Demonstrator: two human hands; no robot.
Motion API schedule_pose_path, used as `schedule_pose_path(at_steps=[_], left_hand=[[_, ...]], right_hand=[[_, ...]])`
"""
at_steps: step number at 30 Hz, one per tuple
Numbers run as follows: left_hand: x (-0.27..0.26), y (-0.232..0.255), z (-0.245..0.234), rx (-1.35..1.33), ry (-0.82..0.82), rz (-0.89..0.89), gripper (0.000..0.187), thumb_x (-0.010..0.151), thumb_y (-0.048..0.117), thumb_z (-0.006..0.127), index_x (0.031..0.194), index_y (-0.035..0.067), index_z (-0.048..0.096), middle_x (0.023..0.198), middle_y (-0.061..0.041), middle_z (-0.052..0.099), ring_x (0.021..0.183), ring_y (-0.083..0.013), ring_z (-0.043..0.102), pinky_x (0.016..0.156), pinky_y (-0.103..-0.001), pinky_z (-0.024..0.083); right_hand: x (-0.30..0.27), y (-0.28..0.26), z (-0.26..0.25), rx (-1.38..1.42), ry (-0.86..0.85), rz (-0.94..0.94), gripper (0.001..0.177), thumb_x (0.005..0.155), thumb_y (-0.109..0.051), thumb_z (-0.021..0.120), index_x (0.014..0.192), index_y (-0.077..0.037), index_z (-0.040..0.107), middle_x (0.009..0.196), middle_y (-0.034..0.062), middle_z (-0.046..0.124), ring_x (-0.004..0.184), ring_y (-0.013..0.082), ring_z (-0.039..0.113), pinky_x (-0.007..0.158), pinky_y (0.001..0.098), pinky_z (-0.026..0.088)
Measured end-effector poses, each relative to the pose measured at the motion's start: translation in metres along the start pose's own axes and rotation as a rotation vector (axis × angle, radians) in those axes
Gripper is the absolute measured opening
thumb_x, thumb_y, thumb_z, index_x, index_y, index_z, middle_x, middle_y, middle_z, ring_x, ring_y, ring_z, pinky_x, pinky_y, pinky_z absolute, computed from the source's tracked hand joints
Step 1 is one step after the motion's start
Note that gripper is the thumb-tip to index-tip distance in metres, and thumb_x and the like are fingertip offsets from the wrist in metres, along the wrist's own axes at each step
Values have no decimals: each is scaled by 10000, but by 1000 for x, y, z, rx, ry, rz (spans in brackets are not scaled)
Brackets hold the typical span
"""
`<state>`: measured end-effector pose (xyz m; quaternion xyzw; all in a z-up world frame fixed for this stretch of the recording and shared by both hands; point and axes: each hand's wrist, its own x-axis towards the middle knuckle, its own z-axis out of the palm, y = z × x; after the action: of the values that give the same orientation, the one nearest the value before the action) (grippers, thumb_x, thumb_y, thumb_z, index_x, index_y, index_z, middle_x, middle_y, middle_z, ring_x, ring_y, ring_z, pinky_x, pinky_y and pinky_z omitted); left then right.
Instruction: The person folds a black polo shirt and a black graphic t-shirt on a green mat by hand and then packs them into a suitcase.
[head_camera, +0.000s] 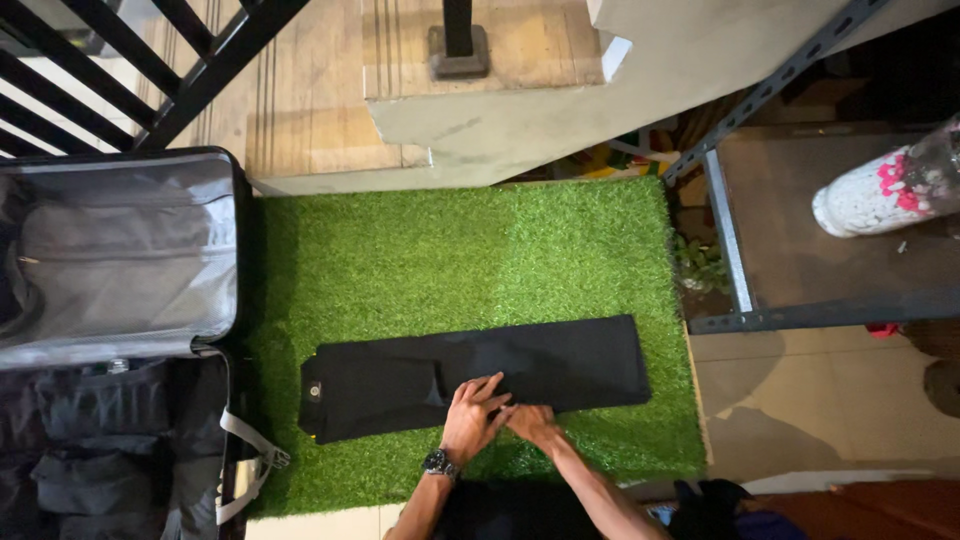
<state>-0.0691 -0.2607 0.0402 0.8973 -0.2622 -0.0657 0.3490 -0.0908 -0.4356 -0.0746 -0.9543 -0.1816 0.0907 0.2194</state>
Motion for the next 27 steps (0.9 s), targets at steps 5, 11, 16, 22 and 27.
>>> schedule_pose_path(at_steps=[5, 11, 16, 22, 27], left_hand=[[9, -20, 9, 224, 129, -88, 498, 998, 317, 583, 1464, 148, 538, 1591, -190, 385, 1454, -383, 359, 1187, -520, 262], [5, -41, 18, 363, 53, -126, 545, 1004, 338, 541, 1523, 216, 432, 1620, -238, 236, 1477, -417, 268, 1188, -549, 220], [4, -42, 15, 350, 17, -127, 556, 1001, 317, 538, 1536, 237, 414, 1631, -226, 228, 1486, -401, 261, 1198, -542, 215], [7, -45, 18, 366, 1, -135, 571, 985, 307, 552, 1532, 226, 411, 1626, -233, 222, 1484, -405, 256, 1193, -546, 207], [9, -38, 20, 314, -4, -135, 581, 968, 303, 579, 1514, 174, 430, 1632, -212, 234, 1496, -391, 256, 1212, -562, 193]], right_hand=[[13, 19, -11, 32, 427, 24, 456, 889, -323, 621, 1231, -32, 702, 1229, 203, 703, 1073, 365, 659, 913, 494, 500], [-4, 59, -40, 66, 275, 449, 592, 888, -410, 636, 1343, -32, 606, 1333, 241, 605, 1164, 396, 591, 963, 525, 467], [-19, 92, -63, 107, 199, 705, 721, 888, -483, 649, 1437, -33, 527, 1420, 273, 523, 1240, 422, 533, 1004, 550, 439], [-30, 130, -91, -164, 79, 753, 649, 955, -553, 548, 1467, -157, 491, 1539, 145, 466, 1493, 290, 372, 1267, 597, 188], [-51, 161, -116, -494, 410, 587, 818, 782, -405, 657, 1485, -20, 490, 1588, 219, 449, 1471, 332, 349, 1189, 598, 111]])
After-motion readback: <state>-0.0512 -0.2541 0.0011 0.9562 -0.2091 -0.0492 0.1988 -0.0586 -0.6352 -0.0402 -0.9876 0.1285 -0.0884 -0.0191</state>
